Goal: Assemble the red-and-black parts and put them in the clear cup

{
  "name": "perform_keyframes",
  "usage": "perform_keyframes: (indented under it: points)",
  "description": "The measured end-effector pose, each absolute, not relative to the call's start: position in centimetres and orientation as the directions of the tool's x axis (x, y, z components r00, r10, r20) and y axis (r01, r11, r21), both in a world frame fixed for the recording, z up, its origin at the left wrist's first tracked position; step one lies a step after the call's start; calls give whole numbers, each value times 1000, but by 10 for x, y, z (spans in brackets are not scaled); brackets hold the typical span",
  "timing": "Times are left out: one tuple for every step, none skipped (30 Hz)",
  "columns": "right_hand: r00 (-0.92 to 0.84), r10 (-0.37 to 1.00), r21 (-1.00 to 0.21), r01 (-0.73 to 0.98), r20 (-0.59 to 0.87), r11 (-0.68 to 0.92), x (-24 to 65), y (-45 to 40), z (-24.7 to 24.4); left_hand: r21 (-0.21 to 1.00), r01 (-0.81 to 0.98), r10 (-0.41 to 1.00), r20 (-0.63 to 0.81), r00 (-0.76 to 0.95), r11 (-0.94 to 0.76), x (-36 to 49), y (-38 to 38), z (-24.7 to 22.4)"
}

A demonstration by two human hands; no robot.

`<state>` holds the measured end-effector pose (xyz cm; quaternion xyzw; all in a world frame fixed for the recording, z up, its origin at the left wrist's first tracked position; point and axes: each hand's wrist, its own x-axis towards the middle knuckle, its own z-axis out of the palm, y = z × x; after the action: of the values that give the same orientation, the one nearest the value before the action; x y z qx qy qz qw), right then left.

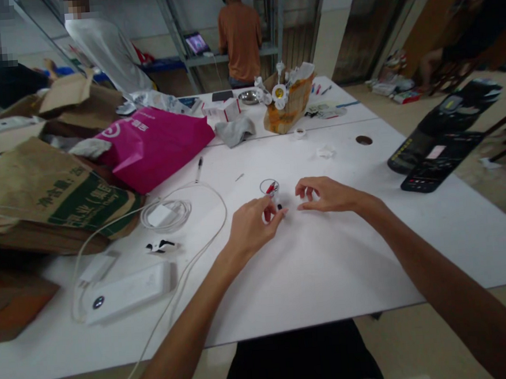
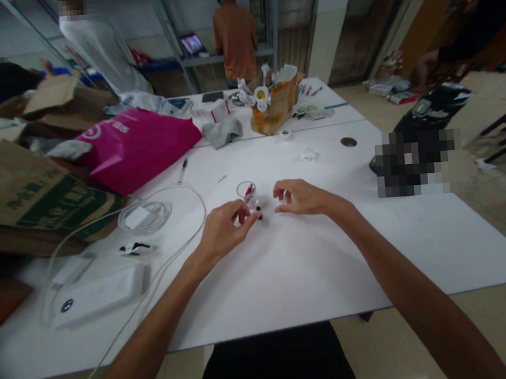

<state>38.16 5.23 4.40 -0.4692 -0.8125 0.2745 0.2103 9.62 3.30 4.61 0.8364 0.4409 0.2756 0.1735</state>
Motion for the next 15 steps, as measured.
perform_keyframes:
  points:
    - [-471, 880, -644, 653, 69, 400, 384, 51, 37, 496, 703, 856, 211, 473, -510, 98, 29, 40]
    - [-472, 879, -642, 652, 73, 403, 386, 50, 31, 457, 750, 871, 138, 472, -479, 101, 26, 36]
    - [-472, 877, -642, 646, 89, 413, 386, 49, 26, 415, 789, 882, 83, 464, -454, 104, 26, 33]
    - [-471, 875, -644, 636, 113, 425, 386, 48, 22, 377, 818, 890, 45, 453, -435, 107, 26, 31]
    - [-468, 873, -647, 625, 139, 437, 386, 47, 19, 342, 839, 897, 24, 442, -423, 110, 27, 31]
    - [-461, 872, -651, 614, 164, 447, 385, 46, 17, 311, 856, 902, 10, 432, -414, 113, 28, 31]
    - [-452, 872, -655, 604, 188, 454, 383, 45, 15, 289, 866, 905, -1, 426, -407, 116, 28, 31]
    - [-439, 873, -660, 595, 212, 460, 381, 43, 13, 276, 871, 905, -12, 425, -406, 119, 29, 32]
    - [-426, 873, -665, 583, 238, 466, 379, 42, 12, 271, 870, 902, -20, 432, -411, 121, 28, 32]
    - [-414, 871, -672, 569, 264, 474, 376, 40, 10, 273, 865, 896, -25, 444, -422, 122, 28, 32]
    - [-401, 868, -680, 551, 292, 483, 373, 39, 9, 279, 854, 885, -26, 464, -440, 123, 27, 32]
    - [-393, 862, -685, 534, 319, 497, 370, 37, 8, 288, 839, 872, -20, 488, -463, 122, 26, 31]
    - [-386, 857, -689, 518, 341, 507, 367, 36, 7, 297, 822, 859, -9, 512, -486, 121, 25, 30]
    - [-378, 854, -696, 501, 358, 514, 364, 35, 6, 309, 803, 845, 8, 535, -511, 118, 24, 29]
    - [-370, 852, -708, 483, 370, 516, 361, 34, 5, 321, 782, 831, 30, 555, -534, 115, 24, 28]
